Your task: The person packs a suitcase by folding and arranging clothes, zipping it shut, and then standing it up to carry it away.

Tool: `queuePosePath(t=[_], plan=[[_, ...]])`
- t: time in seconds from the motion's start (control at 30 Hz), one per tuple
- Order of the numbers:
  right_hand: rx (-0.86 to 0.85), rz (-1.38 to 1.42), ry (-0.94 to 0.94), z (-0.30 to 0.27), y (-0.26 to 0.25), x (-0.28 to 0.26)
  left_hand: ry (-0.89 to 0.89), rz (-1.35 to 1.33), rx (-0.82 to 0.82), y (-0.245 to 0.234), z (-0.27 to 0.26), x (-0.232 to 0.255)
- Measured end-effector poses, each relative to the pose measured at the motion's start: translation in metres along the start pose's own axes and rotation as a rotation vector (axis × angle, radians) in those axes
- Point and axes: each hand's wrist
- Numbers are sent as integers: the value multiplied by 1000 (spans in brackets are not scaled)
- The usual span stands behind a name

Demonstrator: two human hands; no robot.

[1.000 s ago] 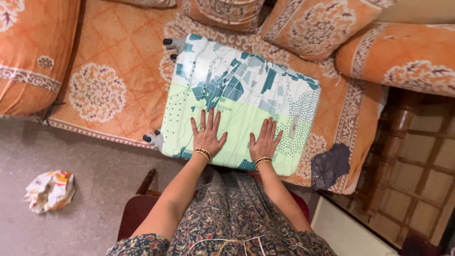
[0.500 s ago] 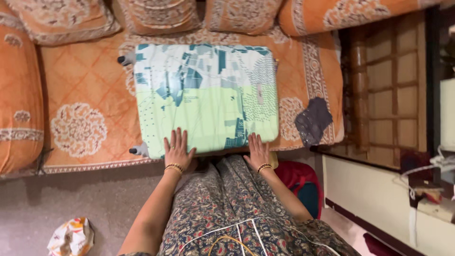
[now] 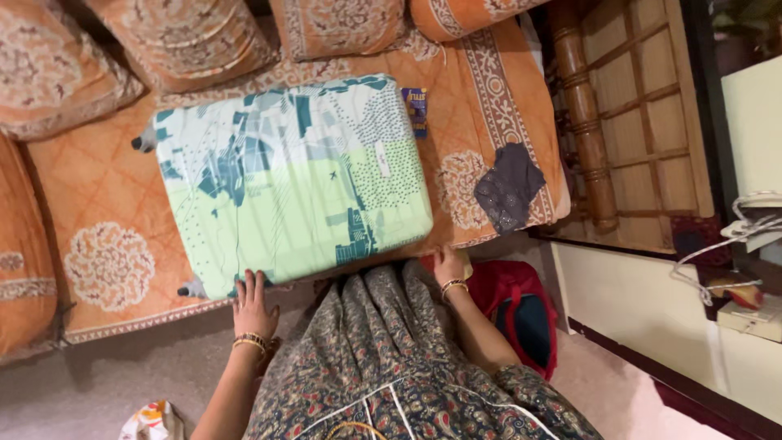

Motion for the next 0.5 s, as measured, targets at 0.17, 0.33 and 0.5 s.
queuePosePath(t=[0.17, 0.33, 0.5], plan=[[-27, 98, 96, 60, -7, -6, -82, -114, 37, 12, 8, 5], [-457, 574, 499, 129, 9, -45, -231, -158, 1, -7, 13, 25], [-698, 855, 517, 192, 40, -79, -324, -212, -32, -47, 11, 64]])
Point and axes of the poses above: each hand's wrist, its own z-axis towards the middle knuckle, its own y-axis out of the palm, x = y × z, and after that the axes turned 14 degrees about y, right-handed
